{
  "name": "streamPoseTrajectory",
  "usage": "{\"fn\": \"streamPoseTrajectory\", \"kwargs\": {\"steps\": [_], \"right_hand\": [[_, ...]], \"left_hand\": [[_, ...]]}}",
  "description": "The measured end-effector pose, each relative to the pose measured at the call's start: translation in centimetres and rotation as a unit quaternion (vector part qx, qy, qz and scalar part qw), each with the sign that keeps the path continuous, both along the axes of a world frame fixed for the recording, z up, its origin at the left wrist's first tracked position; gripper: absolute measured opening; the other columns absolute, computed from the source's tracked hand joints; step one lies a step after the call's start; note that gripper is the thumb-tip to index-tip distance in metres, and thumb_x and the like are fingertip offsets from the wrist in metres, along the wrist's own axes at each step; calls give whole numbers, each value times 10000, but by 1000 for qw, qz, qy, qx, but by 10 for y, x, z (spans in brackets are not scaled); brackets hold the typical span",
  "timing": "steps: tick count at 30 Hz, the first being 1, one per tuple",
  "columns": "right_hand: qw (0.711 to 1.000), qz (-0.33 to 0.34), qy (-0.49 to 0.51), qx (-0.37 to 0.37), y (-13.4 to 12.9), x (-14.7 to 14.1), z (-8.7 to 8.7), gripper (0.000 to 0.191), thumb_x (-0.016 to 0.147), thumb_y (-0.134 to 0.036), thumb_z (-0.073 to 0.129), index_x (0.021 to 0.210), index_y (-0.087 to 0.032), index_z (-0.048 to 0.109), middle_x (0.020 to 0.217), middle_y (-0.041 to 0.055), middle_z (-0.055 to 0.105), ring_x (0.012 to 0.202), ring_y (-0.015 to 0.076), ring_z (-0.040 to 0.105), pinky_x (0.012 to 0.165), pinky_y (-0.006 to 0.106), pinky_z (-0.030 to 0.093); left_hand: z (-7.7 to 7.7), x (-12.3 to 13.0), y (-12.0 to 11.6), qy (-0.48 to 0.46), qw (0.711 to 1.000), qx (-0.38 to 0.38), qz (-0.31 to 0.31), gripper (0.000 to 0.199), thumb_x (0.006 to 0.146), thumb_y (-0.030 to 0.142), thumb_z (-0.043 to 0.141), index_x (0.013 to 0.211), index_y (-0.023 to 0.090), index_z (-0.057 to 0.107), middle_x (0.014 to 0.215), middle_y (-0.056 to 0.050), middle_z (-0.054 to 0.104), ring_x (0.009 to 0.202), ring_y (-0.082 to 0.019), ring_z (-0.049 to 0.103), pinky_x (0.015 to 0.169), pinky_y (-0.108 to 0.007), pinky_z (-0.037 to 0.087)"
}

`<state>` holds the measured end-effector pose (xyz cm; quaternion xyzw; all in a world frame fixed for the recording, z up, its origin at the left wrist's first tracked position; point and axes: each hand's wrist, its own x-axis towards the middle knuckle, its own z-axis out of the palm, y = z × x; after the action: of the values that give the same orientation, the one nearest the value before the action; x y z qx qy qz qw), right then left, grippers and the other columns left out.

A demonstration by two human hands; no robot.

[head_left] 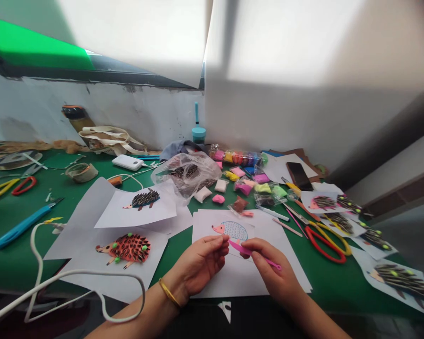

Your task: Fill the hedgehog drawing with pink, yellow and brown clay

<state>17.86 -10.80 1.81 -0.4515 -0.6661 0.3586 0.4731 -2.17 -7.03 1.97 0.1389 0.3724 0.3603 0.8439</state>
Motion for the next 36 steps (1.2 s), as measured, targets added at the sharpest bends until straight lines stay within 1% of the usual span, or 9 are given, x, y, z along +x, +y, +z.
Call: {"fn": "streamPoseTrajectory", "kwargs": {"steps": [6,14,18,21,25,29,31,33,36], "right_hand": [[999,19,2,36,-1,-1,1,190,966,-256,480,1031,-237,658,939,46,667,889,183,641,803,309,540],[999,14,-11,41,-2,-2,3,128,946,-232,509,945,-234,637,907,38,649,869,187,622,785,302,520],[999,14,-8,38,-3,-2,2,119,947,-235,512,883,-227,612,860,32,629,809,179,604,730,291,507],[999,20,-6,33,-3,-1,0,131,960,-235,498,894,-228,610,875,33,626,826,179,601,745,294,501],[999,21,-1,43,-3,-1,-5,159,975,-227,479,1010,-247,633,949,37,640,905,185,615,812,308,506],[1000,-15,-6,16,-5,-2,-7,205,969,-245,507,1149,-275,600,1040,34,661,925,186,643,822,305,522],[1000,-26,-12,7,-6,-1,-5,173,961,-252,522,1111,-270,606,1012,28,667,913,184,647,814,294,522],[1000,-19,-17,8,-7,0,-2,120,958,-250,517,1024,-253,618,941,23,664,880,180,642,788,284,517],[1000,-8,-19,11,-7,3,1,119,956,-232,493,948,-237,612,859,14,643,814,168,624,739,271,503]], "left_hand": [[1,3,-2,21,1000,2,1,241,670,200,867,811,136,682,732,-10,637,660,-76,604,598,-167,456],[-2,7,-5,29,1000,3,-9,302,621,221,898,824,127,697,757,-18,640,690,-86,600,604,-177,442],[-3,7,-6,19,1000,12,-15,298,647,237,886,854,116,709,757,-17,635,691,-82,592,602,-178,425],[-1,8,-7,12,1000,15,-15,301,653,247,882,860,112,711,765,-17,637,694,-82,589,604,-182,418],[2,10,-8,7,1000,9,-17,289,663,244,876,860,105,716,784,-24,640,705,-82,588,600,-177,415],[2,12,-9,-5,1000,2,-10,247,712,237,842,886,104,726,816,-36,651,720,-85,598,612,-176,439],[1,12,-9,-15,1000,-6,-7,211,754,238,809,900,109,726,824,-38,655,727,-87,604,617,-175,449],[0,13,-8,-27,1000,-13,-6,183,799,235,768,924,108,725,832,-43,658,741,-92,613,621,-175,456],[0,13,-7,-34,999,-23,-4,181,866,231,688,978,92,721,858,-62,667,765,-104,626,635,-181,469]]}}
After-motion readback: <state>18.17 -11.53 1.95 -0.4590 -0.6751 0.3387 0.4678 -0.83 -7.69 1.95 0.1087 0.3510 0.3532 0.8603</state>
